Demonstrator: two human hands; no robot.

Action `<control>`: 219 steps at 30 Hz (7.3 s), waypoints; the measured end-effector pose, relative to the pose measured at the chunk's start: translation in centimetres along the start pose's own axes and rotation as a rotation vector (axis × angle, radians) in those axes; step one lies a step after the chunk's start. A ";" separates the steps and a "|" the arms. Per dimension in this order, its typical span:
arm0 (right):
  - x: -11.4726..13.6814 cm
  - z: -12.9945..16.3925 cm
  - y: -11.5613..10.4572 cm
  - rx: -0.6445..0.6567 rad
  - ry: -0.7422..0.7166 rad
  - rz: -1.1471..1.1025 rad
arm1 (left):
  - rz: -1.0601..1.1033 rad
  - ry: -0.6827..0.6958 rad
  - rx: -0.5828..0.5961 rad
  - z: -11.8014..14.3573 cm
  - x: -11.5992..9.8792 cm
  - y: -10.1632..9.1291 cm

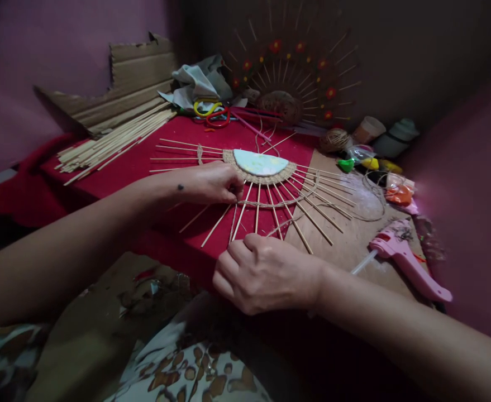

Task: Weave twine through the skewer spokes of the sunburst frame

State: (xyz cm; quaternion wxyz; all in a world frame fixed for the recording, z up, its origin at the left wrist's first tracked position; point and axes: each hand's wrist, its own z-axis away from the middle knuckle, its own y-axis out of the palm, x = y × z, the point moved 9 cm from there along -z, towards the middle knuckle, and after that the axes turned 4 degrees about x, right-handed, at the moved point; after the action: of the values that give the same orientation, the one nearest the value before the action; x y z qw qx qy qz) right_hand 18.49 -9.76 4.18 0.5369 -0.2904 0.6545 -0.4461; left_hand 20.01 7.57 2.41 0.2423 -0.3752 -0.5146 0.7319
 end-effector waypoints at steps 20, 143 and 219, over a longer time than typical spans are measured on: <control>-6.6 3.5 1.7 0.032 0.228 -0.133 | 0.010 -0.011 0.000 0.5 0.1 -0.1; -8.5 7.2 -0.8 -0.003 0.691 -0.636 | -0.024 -0.012 -0.034 1.0 -1.1 -0.2; -21.6 21.8 -7.4 -0.134 1.456 0.160 | -0.112 0.075 -0.256 0.0 -0.6 0.3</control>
State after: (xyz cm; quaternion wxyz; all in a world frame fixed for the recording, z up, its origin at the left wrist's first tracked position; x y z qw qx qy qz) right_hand 44.22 -0.28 19.82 -0.0217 0.0961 0.8904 -0.4445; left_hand 20.40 7.06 2.31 0.2518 -0.4006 -0.6144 0.6314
